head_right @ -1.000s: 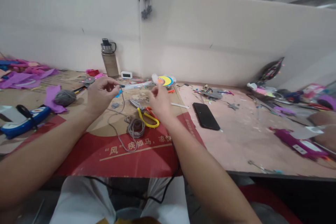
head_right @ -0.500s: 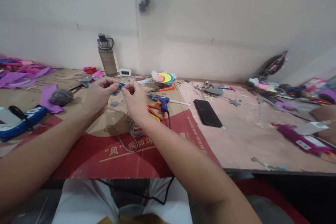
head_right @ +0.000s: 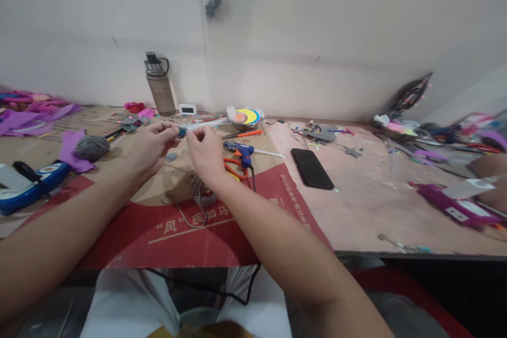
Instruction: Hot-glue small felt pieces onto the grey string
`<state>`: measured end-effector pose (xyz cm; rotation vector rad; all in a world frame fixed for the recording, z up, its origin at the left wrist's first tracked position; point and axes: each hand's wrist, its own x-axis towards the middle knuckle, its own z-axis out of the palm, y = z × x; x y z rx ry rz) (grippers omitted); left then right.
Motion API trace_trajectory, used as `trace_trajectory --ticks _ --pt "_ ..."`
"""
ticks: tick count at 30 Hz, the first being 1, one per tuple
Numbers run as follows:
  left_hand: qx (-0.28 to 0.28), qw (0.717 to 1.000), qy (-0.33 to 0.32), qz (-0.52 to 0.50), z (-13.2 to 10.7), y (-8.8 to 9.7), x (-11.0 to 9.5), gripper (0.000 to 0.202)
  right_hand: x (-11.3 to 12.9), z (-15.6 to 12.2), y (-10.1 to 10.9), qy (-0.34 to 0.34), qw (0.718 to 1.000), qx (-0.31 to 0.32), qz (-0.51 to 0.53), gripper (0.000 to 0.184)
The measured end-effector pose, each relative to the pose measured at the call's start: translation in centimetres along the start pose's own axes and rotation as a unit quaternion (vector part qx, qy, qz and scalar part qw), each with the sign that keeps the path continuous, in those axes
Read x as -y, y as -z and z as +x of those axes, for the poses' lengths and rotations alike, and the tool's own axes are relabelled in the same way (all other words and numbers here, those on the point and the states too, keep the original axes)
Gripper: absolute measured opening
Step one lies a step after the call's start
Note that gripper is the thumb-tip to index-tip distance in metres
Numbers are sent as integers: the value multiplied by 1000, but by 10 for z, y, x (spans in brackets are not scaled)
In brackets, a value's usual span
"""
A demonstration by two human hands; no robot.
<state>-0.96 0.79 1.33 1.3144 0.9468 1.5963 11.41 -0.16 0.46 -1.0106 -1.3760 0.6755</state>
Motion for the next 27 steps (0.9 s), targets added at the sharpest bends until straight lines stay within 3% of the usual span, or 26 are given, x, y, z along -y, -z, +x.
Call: trace_trajectory --ticks 17,22,27 --pt "33 999 25 -20 -6 -4 -6 7 4 -2 3 17 999 -15 -22 16" --pt "34 998 39 -31 -7 -4 -11 7 -1 0 2 -9 999 6 40 11" --pt "71 991 83 -74 -5 -2 -8 8 -8 5 2 -18 995 33 93 11"
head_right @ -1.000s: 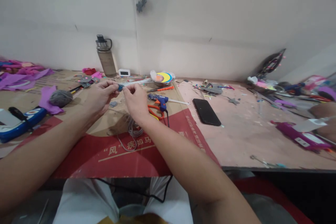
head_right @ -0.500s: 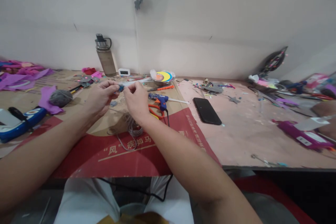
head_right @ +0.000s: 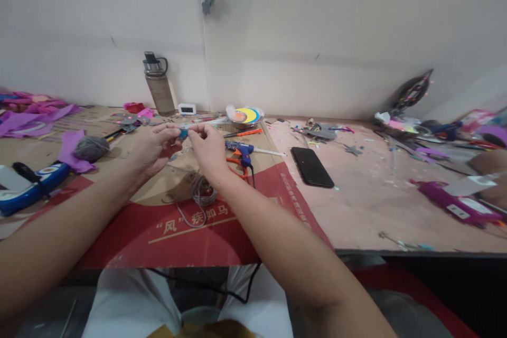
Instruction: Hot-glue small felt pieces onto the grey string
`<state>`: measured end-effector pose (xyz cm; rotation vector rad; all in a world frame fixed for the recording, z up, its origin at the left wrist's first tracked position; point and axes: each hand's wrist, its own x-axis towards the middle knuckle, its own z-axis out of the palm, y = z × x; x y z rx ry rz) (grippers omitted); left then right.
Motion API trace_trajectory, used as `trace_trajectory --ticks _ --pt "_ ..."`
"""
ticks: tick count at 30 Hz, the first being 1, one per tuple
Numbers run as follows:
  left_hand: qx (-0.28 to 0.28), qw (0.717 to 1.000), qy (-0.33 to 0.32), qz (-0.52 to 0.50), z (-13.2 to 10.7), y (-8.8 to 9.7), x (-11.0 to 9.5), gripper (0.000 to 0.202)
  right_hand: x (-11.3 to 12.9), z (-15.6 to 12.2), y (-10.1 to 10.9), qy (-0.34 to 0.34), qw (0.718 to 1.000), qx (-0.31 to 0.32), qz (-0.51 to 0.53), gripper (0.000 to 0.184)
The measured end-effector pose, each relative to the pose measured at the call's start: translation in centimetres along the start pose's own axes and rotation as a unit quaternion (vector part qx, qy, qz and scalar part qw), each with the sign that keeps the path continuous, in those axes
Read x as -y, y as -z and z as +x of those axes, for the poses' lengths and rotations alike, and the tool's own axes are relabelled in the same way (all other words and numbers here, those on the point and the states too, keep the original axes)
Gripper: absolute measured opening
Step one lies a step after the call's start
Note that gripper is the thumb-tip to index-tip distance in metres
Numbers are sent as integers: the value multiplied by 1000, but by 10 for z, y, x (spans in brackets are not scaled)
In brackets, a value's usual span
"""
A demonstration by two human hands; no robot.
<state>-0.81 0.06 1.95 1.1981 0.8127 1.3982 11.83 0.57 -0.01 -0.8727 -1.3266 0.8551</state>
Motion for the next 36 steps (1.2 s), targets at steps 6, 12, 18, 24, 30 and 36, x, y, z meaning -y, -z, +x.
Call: trace_trajectory --ticks 6,12,18,24,30,36 --pt "31 998 42 22 4 5 0 13 -3 3 5 -28 999 -12 21 9" --pt "35 998 34 50 12 17 -9 18 -4 6 14 -45 998 -15 -31 12" --pt "49 964 -66 251 5 12 -11 19 -1 5 18 0 992 0 -123 12" --pt "62 927 -102 355 -4 3 -13 18 2 -1 18 60 982 24 -177 10" --pt "44 895 -140 421 -6 1 -14 15 5 -5 17 87 971 42 -218 11" --pt "20 877 -154 454 -10 -3 -15 13 8 -7 17 101 966 53 -234 9"
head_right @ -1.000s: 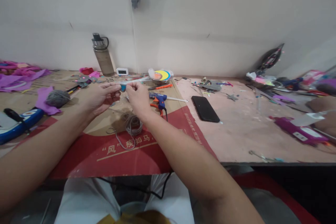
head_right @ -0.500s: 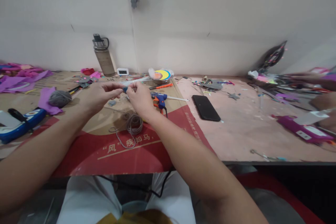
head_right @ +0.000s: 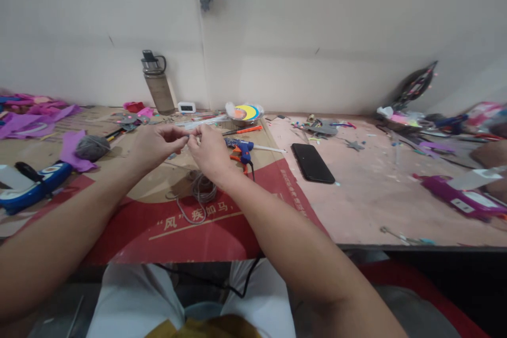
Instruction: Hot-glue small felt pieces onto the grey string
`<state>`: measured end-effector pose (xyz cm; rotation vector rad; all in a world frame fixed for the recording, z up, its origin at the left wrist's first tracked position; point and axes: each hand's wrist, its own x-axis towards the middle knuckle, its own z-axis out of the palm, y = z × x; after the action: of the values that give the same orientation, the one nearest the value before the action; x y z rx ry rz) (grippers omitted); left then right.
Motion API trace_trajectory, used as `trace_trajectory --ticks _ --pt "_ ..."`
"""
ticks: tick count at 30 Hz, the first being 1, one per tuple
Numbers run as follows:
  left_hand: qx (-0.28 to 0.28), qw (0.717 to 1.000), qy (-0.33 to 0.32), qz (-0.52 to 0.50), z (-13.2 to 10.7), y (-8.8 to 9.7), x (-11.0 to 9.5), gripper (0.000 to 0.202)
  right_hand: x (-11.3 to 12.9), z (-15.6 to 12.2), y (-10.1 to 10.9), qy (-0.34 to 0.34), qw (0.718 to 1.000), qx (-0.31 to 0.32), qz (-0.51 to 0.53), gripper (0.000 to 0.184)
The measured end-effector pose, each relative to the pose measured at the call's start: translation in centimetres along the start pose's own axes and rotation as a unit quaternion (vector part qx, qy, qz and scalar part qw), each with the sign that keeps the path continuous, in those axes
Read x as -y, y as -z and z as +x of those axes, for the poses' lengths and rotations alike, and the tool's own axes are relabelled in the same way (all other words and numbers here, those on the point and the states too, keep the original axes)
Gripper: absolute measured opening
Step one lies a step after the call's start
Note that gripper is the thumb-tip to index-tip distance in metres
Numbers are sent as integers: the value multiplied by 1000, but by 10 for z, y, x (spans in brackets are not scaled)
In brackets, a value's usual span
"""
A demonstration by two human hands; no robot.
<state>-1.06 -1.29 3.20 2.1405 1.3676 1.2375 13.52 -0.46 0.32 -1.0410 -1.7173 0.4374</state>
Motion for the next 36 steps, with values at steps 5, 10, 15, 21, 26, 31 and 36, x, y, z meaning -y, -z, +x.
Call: trace_trajectory --ticks 5,10,15,21,26,31,36 --pt "-13 999 29 -27 0 2 2 11 -2 -1 -1 -2 997 16 69 4" --pt "5 988 90 -126 3 1 10 12 -9 0 -4 -28 987 1 156 21" --pt "13 982 94 -164 4 -2 11 7 -10 1 -3 -19 993 13 112 8" --pt "48 981 89 -165 3 -2 10 9 -9 2 0 -22 998 0 51 17" --pt "129 960 110 -223 7 0 14 20 -8 2 2 -23 1000 -9 14 16" --pt "108 950 133 -260 6 -5 19 17 -5 1 1 -14 1000 -8 -1 14" --pt "80 969 111 -206 4 -5 16 12 -5 1 -1 -15 1000 -3 8 11"
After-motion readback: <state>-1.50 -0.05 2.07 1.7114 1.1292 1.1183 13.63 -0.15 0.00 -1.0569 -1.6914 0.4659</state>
